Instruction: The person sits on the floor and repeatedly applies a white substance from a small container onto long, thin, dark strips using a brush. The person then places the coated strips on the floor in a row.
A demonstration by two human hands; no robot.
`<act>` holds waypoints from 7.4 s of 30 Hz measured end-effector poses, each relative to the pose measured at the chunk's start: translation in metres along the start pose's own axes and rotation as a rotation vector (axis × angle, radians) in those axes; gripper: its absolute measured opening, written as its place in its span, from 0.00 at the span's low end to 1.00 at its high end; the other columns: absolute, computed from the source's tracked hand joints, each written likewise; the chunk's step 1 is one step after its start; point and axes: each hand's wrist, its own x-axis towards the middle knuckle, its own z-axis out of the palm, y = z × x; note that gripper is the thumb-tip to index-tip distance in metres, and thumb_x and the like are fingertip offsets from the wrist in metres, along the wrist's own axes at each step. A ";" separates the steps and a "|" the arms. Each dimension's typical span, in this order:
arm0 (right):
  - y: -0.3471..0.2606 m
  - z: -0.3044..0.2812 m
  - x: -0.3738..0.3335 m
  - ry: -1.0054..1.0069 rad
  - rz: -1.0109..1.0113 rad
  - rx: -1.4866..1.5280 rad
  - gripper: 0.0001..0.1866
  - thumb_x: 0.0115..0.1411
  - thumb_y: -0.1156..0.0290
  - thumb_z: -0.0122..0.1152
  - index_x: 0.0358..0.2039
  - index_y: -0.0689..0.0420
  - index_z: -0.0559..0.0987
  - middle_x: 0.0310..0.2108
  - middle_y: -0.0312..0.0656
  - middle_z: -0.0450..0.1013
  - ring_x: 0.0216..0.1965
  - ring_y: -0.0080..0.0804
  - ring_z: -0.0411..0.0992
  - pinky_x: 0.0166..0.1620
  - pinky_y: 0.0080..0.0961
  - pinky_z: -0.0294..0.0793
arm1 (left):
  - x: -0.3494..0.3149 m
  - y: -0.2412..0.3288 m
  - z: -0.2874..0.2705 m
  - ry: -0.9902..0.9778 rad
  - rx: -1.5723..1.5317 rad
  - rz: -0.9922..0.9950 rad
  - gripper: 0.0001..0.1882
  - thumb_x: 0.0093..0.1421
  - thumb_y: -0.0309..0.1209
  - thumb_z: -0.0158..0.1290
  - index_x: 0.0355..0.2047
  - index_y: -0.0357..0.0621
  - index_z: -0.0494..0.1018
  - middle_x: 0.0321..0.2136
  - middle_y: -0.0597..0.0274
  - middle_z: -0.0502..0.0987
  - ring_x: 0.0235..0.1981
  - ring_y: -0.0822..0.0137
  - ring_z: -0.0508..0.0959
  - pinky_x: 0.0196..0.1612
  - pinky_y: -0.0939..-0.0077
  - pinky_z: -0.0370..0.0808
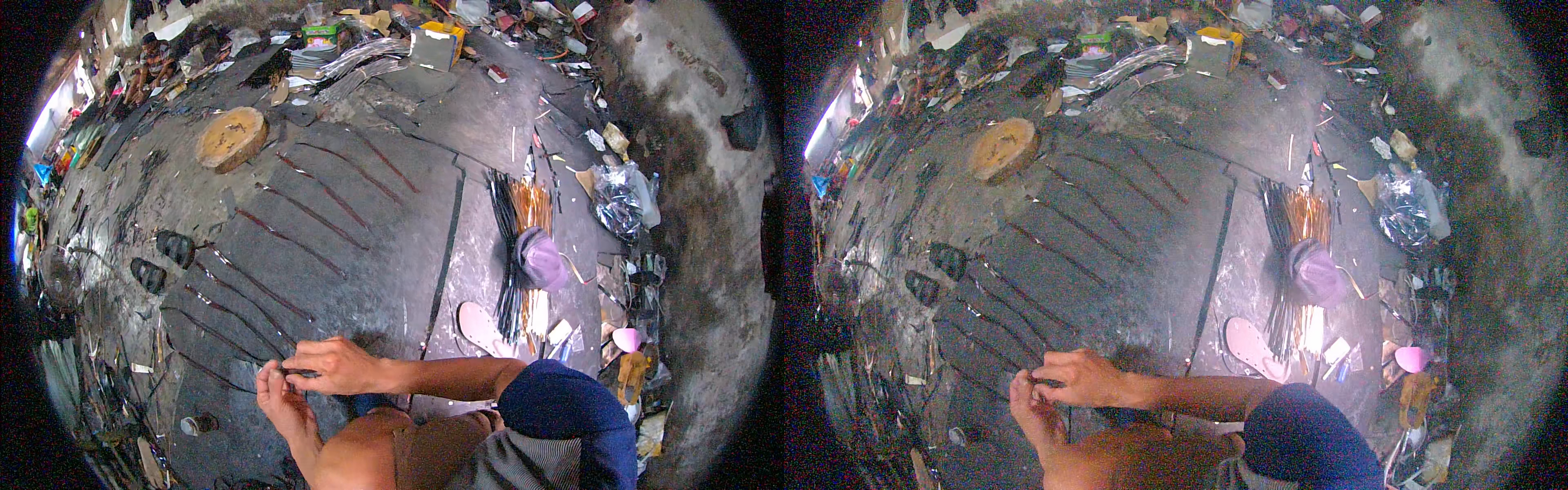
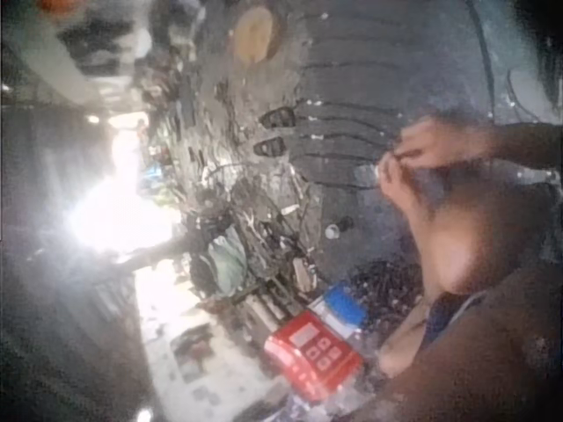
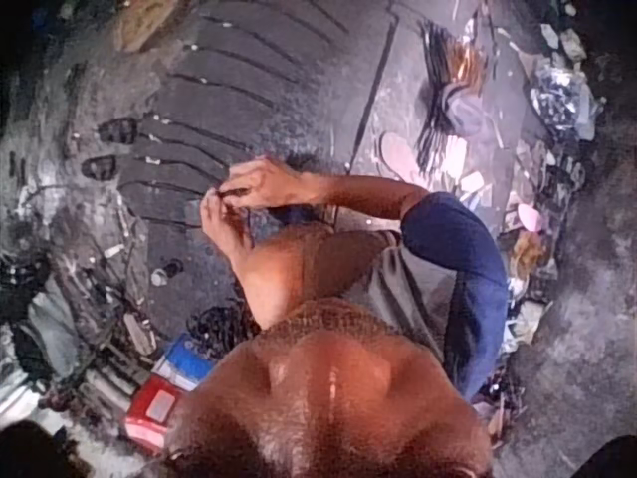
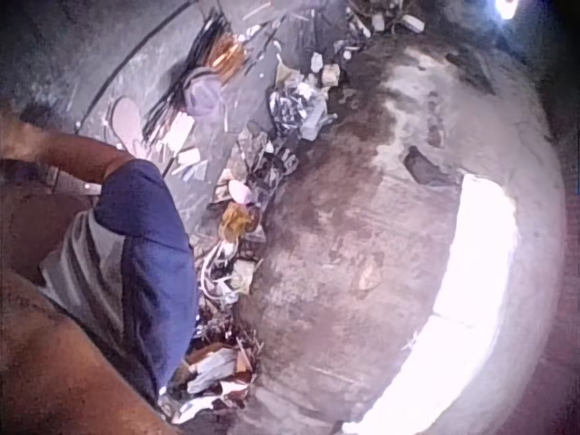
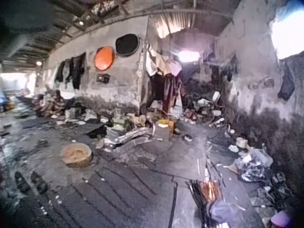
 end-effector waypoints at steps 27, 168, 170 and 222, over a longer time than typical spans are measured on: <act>-0.037 0.034 0.039 -0.159 -0.254 0.005 0.05 0.54 0.73 0.66 0.33 0.57 0.81 0.33 0.40 0.79 0.29 0.32 0.77 0.30 0.28 0.77 | -0.008 0.030 -0.039 0.157 -0.275 0.251 0.04 0.59 0.24 0.59 0.34 0.35 0.78 0.30 0.59 0.80 0.28 0.72 0.78 0.34 0.81 0.75; -0.015 -0.022 -0.010 -0.503 0.360 0.122 0.07 0.49 0.74 0.73 0.31 0.58 0.86 0.23 0.41 0.78 0.24 0.27 0.75 0.29 0.23 0.71 | 0.006 0.094 -0.279 0.747 -0.254 0.276 0.08 0.57 0.31 0.63 0.33 0.40 0.78 0.23 0.65 0.77 0.21 0.75 0.77 0.22 0.86 0.75; -0.011 -0.035 -0.014 -0.575 0.466 0.035 0.07 0.50 0.73 0.72 0.31 0.58 0.86 0.23 0.41 0.78 0.24 0.27 0.75 0.29 0.23 0.71 | 0.006 0.078 -0.305 0.748 -0.213 0.226 0.08 0.57 0.32 0.63 0.31 0.39 0.78 0.22 0.65 0.77 0.20 0.76 0.76 0.22 0.87 0.75; 0.068 0.103 0.012 -0.265 0.144 0.034 0.20 0.55 0.75 0.62 0.50 0.59 0.76 0.47 0.47 0.75 0.47 0.42 0.74 0.50 0.31 0.73 | 0.140 -0.031 -0.115 0.265 1.252 0.552 0.07 0.59 0.31 0.54 0.32 0.40 0.78 0.31 0.56 0.81 0.33 0.64 0.81 0.36 0.68 0.77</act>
